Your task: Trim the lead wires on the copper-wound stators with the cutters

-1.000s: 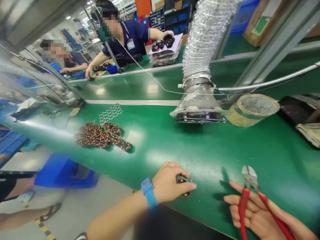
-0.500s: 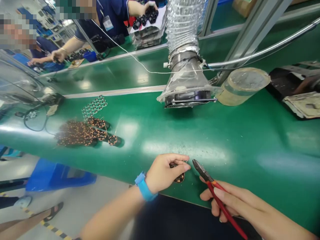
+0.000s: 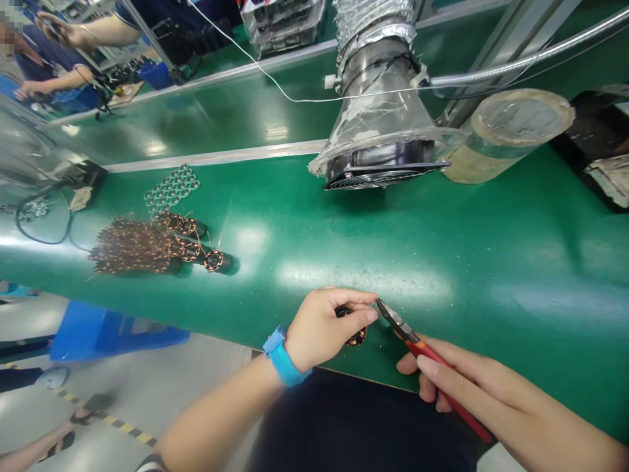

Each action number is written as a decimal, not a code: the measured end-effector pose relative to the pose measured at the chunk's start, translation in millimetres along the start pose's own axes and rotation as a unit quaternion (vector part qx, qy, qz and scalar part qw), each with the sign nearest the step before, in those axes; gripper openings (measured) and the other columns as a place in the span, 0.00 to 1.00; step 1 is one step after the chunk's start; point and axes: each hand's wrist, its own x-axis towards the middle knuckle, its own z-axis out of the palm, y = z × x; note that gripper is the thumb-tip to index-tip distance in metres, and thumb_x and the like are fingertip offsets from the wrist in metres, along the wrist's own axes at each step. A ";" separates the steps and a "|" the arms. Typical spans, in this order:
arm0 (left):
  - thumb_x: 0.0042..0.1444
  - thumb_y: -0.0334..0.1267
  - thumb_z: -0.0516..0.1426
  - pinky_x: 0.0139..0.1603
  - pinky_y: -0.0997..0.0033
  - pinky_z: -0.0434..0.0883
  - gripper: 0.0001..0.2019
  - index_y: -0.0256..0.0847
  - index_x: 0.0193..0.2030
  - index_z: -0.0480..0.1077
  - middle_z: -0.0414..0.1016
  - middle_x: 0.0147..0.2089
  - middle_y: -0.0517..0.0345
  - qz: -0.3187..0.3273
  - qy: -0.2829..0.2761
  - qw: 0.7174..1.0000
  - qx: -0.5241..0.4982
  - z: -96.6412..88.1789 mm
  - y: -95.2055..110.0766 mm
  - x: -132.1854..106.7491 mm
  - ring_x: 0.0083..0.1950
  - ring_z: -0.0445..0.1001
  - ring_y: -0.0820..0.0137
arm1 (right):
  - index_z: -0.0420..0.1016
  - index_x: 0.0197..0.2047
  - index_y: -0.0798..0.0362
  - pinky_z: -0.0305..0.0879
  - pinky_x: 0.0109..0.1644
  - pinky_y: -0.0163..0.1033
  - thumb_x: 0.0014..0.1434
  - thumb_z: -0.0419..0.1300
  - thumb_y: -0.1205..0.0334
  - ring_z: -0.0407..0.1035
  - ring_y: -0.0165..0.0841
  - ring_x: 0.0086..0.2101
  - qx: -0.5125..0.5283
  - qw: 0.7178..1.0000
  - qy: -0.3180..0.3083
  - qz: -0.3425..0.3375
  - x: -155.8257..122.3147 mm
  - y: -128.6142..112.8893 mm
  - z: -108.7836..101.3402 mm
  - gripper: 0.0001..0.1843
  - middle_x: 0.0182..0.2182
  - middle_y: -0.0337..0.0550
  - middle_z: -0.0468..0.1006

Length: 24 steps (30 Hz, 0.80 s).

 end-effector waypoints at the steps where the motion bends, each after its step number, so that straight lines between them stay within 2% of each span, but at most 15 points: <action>1: 0.54 0.37 0.64 0.32 0.74 0.74 0.12 0.38 0.45 0.81 0.81 0.35 0.55 0.001 0.001 1.000 0.003 -0.1 0.3 0.0 0.33 0.77 0.71 | 0.76 0.32 0.48 0.63 0.24 0.34 0.57 0.46 0.23 0.64 0.32 0.24 -0.002 1.000 -0.002 0.003 0.5 0.3 0.0 0.37 0.30 0.44 0.77; 5: 0.54 0.36 0.64 0.34 0.73 0.76 0.11 0.38 0.44 0.81 0.82 0.35 0.56 0.004 0.009 1.000 0.002 -0.3 0.0 0.1 0.35 0.78 0.69 | 0.73 0.28 0.48 0.62 0.23 0.35 0.56 0.46 0.22 0.63 0.32 0.23 -0.009 1.000 0.004 0.000 1.5 2.2 0.4 0.37 0.30 0.45 0.77; 11: 0.54 0.37 0.64 0.37 0.70 0.77 0.11 0.38 0.44 0.81 0.83 0.37 0.54 0.015 0.008 1.000 0.015 0.0 -0.7 0.9 0.39 0.80 0.66 | 0.72 0.28 0.48 0.63 0.26 0.35 0.58 0.45 0.23 0.64 0.31 0.25 -0.017 1.000 0.001 -0.008 0.1 3.3 -1.3 0.36 0.33 0.43 0.78; 13: 0.54 0.36 0.64 0.38 0.70 0.78 0.11 0.37 0.44 0.81 0.83 0.38 0.53 0.015 0.009 1.000 0.015 -0.2 0.0 0.7 0.39 0.80 0.66 | 0.73 0.29 0.48 0.63 0.25 0.35 0.58 0.44 0.23 0.65 0.32 0.25 -0.021 1.000 0.000 -0.015 0.2 0.6 -2.2 0.37 0.30 0.43 0.77; 18: 0.54 0.36 0.64 0.40 0.69 0.78 0.10 0.38 0.43 0.81 0.83 0.37 0.54 0.019 0.009 1.000 0.019 -1.1 0.8 -0.2 0.40 0.81 0.65 | 0.77 0.42 0.47 0.60 0.22 0.34 0.57 0.48 0.24 0.65 0.34 0.24 -0.002 0.999 0.009 -0.042 1.0 -7.4 -2.6 0.36 0.23 0.41 0.71; 24: 0.54 0.36 0.64 0.36 0.71 0.77 0.09 0.39 0.41 0.81 0.83 0.35 0.55 0.024 0.006 1.000 0.015 -0.3 0.1 0.3 0.37 0.80 0.67 | 0.78 0.36 0.48 0.60 0.22 0.33 0.59 0.50 0.26 0.61 0.32 0.22 0.016 0.999 -0.009 -0.051 0.1 -12.2 -1.7 0.33 0.21 0.38 0.66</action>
